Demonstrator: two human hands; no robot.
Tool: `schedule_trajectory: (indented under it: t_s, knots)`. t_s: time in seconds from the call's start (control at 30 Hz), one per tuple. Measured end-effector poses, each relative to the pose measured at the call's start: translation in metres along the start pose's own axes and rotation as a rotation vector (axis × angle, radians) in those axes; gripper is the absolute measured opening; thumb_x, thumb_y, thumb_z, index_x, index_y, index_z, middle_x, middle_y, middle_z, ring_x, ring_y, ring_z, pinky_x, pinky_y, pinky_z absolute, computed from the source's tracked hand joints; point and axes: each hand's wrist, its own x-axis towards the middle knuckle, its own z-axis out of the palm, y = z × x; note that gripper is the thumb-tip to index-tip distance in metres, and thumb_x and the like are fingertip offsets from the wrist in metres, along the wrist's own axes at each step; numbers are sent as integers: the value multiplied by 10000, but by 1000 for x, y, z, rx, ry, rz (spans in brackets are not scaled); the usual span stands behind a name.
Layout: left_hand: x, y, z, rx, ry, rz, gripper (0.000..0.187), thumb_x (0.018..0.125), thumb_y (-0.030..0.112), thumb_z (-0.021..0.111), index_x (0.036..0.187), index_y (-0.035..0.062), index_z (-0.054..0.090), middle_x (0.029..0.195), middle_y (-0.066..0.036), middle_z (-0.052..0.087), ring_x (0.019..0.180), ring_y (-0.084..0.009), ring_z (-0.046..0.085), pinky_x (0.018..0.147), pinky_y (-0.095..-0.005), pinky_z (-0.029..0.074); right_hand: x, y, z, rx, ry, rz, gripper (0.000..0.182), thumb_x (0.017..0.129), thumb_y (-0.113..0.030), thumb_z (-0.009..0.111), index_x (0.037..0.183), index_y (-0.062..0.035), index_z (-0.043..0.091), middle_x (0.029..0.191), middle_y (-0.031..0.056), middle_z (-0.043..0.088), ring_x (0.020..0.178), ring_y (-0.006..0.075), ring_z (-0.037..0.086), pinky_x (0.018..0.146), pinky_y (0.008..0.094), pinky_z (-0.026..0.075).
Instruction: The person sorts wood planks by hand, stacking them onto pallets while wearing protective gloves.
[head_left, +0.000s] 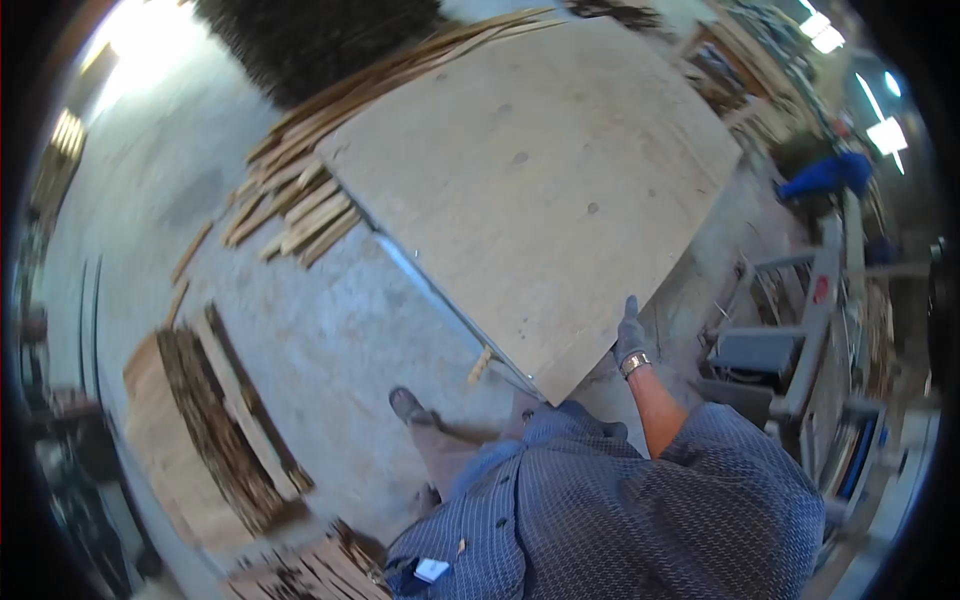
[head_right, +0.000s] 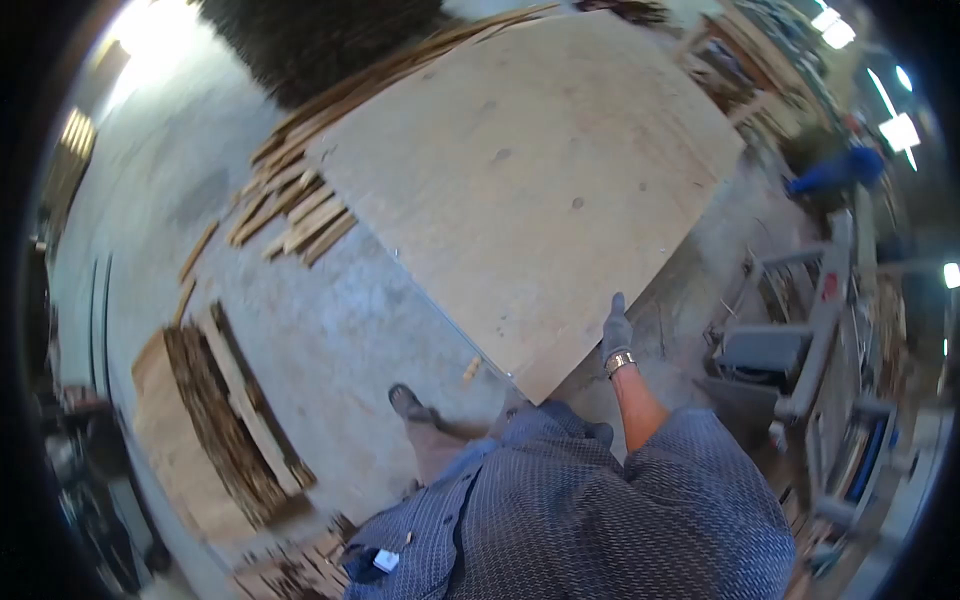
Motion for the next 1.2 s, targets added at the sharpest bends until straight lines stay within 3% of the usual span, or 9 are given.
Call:
schedule_trajectory:
  t_s: [0.03, 0.1, 0.43, 0.53, 0.63, 0.7, 0.87, 1.03, 1.2]
  knots:
    - [-15, -11, -17, -33, 11, 8, 395, 862, 256, 686, 1117, -39, 616, 916, -90, 683, 646, -210, 638, 619, -353, 517, -17, 4, 2, 50, 51, -35, 737, 958, -645, 479, 1268, 14, 592, 1160, 123, 677, 985, 226, 673, 824, 331, 547]
    - [-63, -22, -71, -138, 23, 61, 382, 871, 272, 685, 1092, -33, 617, 886, -87, 670, 631, -207, 630, 602, -351, 514, -40, -8, 3, -836, 218, 12, 655, 932, -588, 560, 1129, 34, 625, 1076, 192, 688, 959, 262, 678, 813, 367, 531]
    - [126, -33, -329, -539, 163, -136, 365, 916, 355, 676, 968, -2, 623, 732, -73, 606, 561, -191, 590, 516, -343, 498, -168, 68, 79, -416, 623, -5, 740, 849, -599, 633, 1161, 72, 609, 1217, 286, 634, 1136, 428, 615, 972, 463, 471]
    - [176, 171, -346, -648, 231, -302, 376, 930, 380, 674, 931, 7, 625, 686, -69, 586, 540, -187, 577, 491, -340, 494, -166, 79, 91, -374, 698, -84, 782, 856, -631, 611, 1196, 73, 616, 1257, 295, 613, 1161, 437, 598, 982, 456, 466]
    - [235, 284, -355, -607, 81, -194, 625, 946, 513, 601, 1260, -23, 530, 993, -142, 658, 829, -253, 659, 688, -366, 550, -172, 73, 98, -391, 783, -84, 817, 861, -654, 592, 1232, 74, 608, 1226, 304, 628, 1155, 444, 598, 973, 456, 470]
    - [278, 342, -350, -698, 10, -122, 689, 933, 583, 583, 1267, -18, 529, 1052, -148, 644, 867, -254, 653, 719, -383, 552, -167, 70, 93, -517, 727, 183, 841, 857, -672, 584, 1216, 88, 611, 1160, 315, 652, 1116, 459, 617, 946, 462, 486]
    - [377, 454, -348, -1043, -111, -113, 834, 875, 700, 570, 1304, -14, 521, 1159, -150, 606, 965, -263, 630, 781, -416, 542, -142, 121, 85, -319, 836, -157, 732, 912, -620, 565, 1041, 91, 686, 937, 247, 724, 875, 332, 705, 763, 441, 519]
    - [421, 532, -338, -1167, -292, -25, 979, 830, 802, 489, 1465, 59, 422, 1406, -147, 529, 1271, -338, 511, 1045, -508, 441, -148, 130, 87, -294, 967, -20, 621, 917, -562, 607, 762, 37, 668, 598, 71, 562, 611, 129, 473, 570, 385, 420]
    - [452, 557, -332, -1059, -271, 240, 926, 870, 793, 357, 1530, 144, 345, 1548, -120, 382, 1394, -356, 390, 1142, -526, 341, -174, 69, 111, -282, 1018, 105, 619, 906, -560, 608, 664, 10, 614, 574, 156, 489, 552, 212, 435, 549, 435, 382]
